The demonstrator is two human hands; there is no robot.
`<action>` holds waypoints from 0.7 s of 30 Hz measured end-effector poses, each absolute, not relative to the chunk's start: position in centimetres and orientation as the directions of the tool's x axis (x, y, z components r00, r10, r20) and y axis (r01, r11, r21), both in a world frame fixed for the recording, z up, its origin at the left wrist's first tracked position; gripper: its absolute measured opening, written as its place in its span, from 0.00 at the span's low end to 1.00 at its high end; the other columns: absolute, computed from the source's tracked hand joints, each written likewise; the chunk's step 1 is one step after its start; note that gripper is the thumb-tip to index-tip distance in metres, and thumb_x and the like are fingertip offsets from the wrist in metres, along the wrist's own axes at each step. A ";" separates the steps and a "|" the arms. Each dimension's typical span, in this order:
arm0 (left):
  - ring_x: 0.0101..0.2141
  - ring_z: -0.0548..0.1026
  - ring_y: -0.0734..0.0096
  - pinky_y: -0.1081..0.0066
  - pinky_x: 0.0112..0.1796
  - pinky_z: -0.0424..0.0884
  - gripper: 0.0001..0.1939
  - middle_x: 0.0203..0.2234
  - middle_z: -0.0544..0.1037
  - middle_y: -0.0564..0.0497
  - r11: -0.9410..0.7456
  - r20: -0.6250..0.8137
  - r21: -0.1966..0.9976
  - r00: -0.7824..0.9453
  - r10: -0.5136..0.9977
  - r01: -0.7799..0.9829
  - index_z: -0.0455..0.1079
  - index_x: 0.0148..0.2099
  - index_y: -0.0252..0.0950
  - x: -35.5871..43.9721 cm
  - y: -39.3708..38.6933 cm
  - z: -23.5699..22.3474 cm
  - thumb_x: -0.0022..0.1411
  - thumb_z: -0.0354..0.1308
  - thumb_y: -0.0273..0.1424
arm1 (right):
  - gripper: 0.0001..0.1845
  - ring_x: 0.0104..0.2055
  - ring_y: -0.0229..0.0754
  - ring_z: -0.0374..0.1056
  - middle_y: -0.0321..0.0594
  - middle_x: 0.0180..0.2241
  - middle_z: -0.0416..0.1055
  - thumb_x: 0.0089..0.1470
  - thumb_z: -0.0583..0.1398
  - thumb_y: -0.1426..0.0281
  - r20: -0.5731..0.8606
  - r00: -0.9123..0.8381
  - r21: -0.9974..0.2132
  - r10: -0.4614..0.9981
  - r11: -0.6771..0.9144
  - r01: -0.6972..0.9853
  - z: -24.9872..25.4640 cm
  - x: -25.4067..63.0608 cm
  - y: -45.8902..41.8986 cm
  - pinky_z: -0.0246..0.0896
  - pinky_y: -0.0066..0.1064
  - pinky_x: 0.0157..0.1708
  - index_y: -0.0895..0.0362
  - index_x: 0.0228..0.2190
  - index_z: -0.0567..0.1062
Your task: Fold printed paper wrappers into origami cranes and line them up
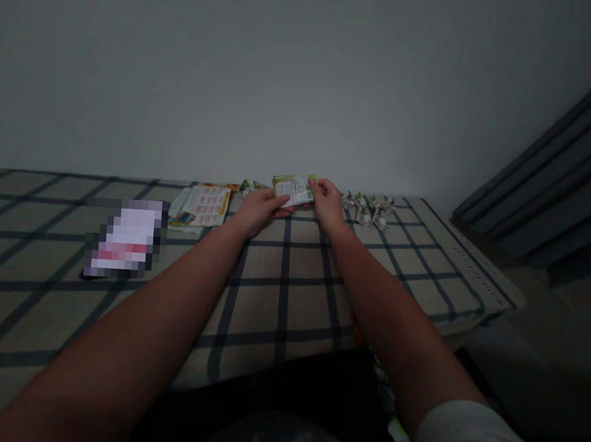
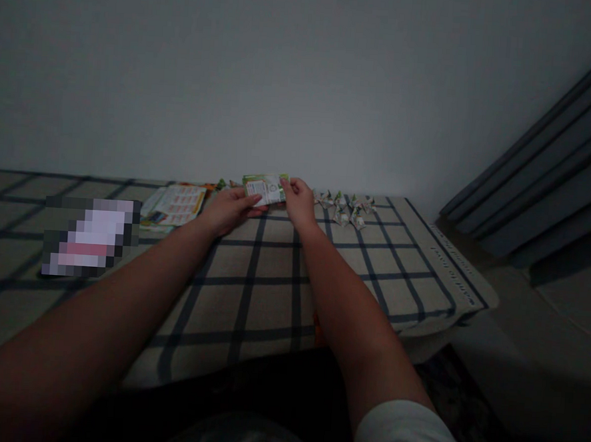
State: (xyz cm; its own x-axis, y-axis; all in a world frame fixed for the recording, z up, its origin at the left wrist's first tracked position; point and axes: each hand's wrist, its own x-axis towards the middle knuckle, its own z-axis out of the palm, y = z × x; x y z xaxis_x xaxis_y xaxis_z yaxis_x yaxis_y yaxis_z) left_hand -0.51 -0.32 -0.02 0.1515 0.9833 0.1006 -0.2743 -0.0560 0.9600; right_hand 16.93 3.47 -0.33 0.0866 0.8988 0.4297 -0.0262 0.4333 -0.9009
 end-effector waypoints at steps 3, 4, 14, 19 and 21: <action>0.31 0.80 0.72 0.72 0.35 0.79 0.10 0.39 0.83 0.42 -0.053 0.089 0.969 0.142 0.986 -0.243 0.78 0.42 0.30 -0.5 -0.3 -0.1 0.58 0.69 0.29 | 0.28 0.29 0.37 0.68 0.34 0.27 0.71 0.48 0.64 0.41 0.442 0.072 -0.896 0.894 0.444 -0.020 -0.2 17.1 3.4 0.66 0.29 0.28 0.54 0.29 0.70; 0.31 0.80 0.72 0.72 0.35 0.79 0.11 0.39 0.82 0.43 -0.056 0.091 0.970 0.140 0.986 -0.237 0.78 0.42 0.30 -0.5 -0.3 -0.1 0.57 0.69 0.29 | 0.28 0.30 0.37 0.68 0.34 0.27 0.71 0.48 0.64 0.41 0.446 0.066 -0.894 0.893 0.448 -0.017 -0.2 17.1 3.3 0.65 0.29 0.29 0.54 0.29 0.70; 0.33 0.79 0.68 0.69 0.36 0.78 0.13 0.36 0.82 0.43 -0.079 0.111 0.976 0.152 0.982 -0.202 0.78 0.38 0.30 -0.5 -0.3 -0.5 0.53 0.71 0.33 | 0.26 0.31 0.37 0.66 0.33 0.26 0.69 0.48 0.64 0.43 0.448 0.032 -0.894 0.894 0.448 -0.002 0.5 17.2 2.8 0.62 0.28 0.32 0.54 0.27 0.70; 0.30 0.78 0.68 0.70 0.33 0.74 0.21 0.33 0.82 0.46 -0.189 0.208 0.966 0.099 0.973 -0.176 0.79 0.41 0.32 -0.9 0.4 -1.0 0.49 0.72 0.43 | 0.23 0.30 0.37 0.65 0.33 0.25 0.68 0.48 0.66 0.47 0.408 -0.056 -0.911 0.911 0.410 0.037 0.7 16.9 2.0 0.61 0.29 0.31 0.54 0.26 0.72; 0.30 0.77 0.68 0.70 0.33 0.73 0.22 0.32 0.82 0.46 -0.228 0.241 0.965 0.090 0.966 -0.128 0.80 0.39 0.33 -1.1 0.6 -1.1 0.48 0.72 0.45 | 0.21 0.30 0.38 0.66 0.33 0.25 0.70 0.48 0.67 0.49 0.396 -0.067 -0.917 0.916 0.398 0.025 0.8 16.7 1.9 0.62 0.29 0.31 0.54 0.26 0.72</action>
State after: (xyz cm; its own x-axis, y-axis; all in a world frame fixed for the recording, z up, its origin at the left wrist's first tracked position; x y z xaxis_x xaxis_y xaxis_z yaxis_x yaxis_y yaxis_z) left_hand -1.09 0.56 -1.13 0.0902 0.9664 0.2407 -0.1283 -0.2284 0.9651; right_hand 16.68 1.86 0.78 -0.0675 0.9158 0.3958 0.0246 0.3982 -0.9170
